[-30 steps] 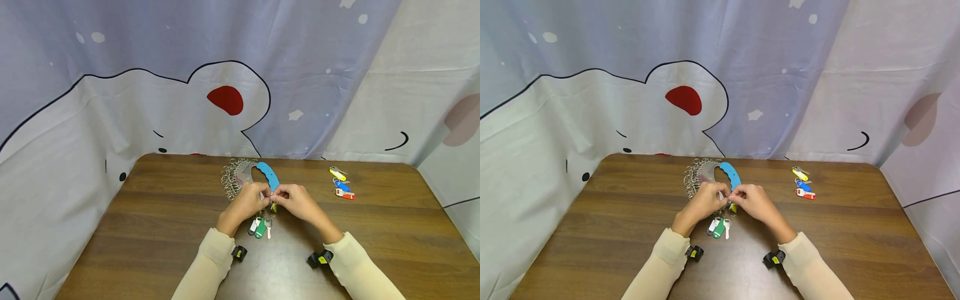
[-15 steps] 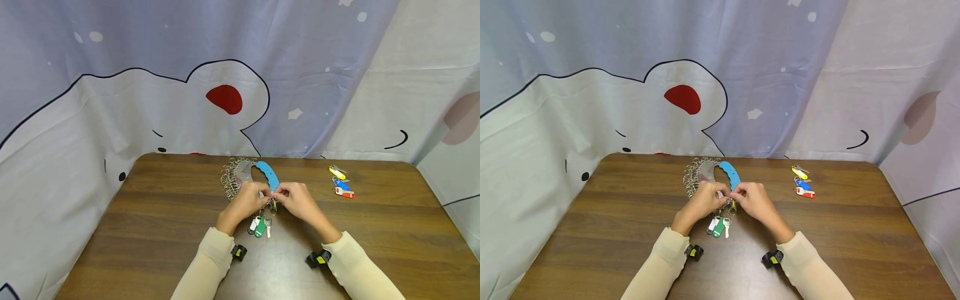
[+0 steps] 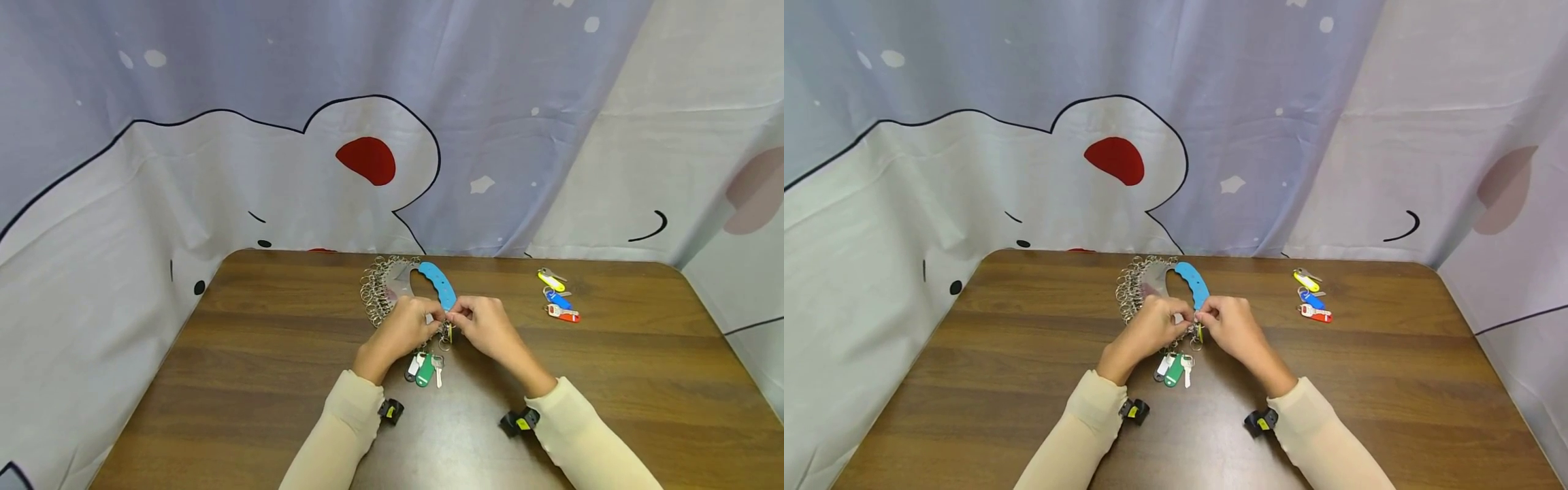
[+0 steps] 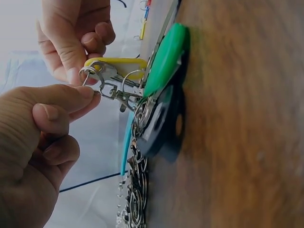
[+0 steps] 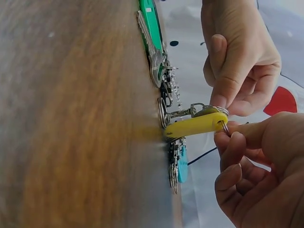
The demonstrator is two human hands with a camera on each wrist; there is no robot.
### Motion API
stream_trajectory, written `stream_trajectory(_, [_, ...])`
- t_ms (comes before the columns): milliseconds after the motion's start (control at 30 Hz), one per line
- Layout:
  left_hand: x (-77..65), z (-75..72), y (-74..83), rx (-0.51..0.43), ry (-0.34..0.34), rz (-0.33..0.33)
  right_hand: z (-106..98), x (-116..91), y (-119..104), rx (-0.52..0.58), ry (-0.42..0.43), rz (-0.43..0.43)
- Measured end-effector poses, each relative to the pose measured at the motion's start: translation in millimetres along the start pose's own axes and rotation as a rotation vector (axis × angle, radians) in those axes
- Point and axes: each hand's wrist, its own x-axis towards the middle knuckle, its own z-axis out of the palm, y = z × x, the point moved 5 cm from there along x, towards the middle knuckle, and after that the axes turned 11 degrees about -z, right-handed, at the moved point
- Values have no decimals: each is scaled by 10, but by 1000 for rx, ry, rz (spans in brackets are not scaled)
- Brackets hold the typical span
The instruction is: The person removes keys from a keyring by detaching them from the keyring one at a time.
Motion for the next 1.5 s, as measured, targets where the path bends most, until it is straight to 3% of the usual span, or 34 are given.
stream_trajectory(233, [17, 23, -15, 2, -22, -36, 14, -1, 15, 8, -12, 37])
stream_trajectory(400, [30, 30, -45, -15, -40, -112, 26, -11, 44, 63, -31, 82])
stream_trajectory(567, [23, 40, -73, -40, -111, -202, 24, -12, 26, 90, -42, 89])
stream_trajectory(667, [20, 59, -89, -91, -155, -242, 26, -10, 6, 118, -56, 89])
stream_trajectory(900, [14, 69, -119, -307, -202, -315, 64, -5, -10, 140, -92, 52])
stream_trajectory(1033, [14, 45, -117, -316, -199, -326, 76, 1, -35, 99, -106, -11])
stream_trajectory(1233, [14, 16, -112, -317, -180, -293, 28, 15, -94, 25, -49, -97])
stream_trajectory(1500, [15, 16, -139, -324, -165, -298, -22, 10, -69, -85, -7, -62])
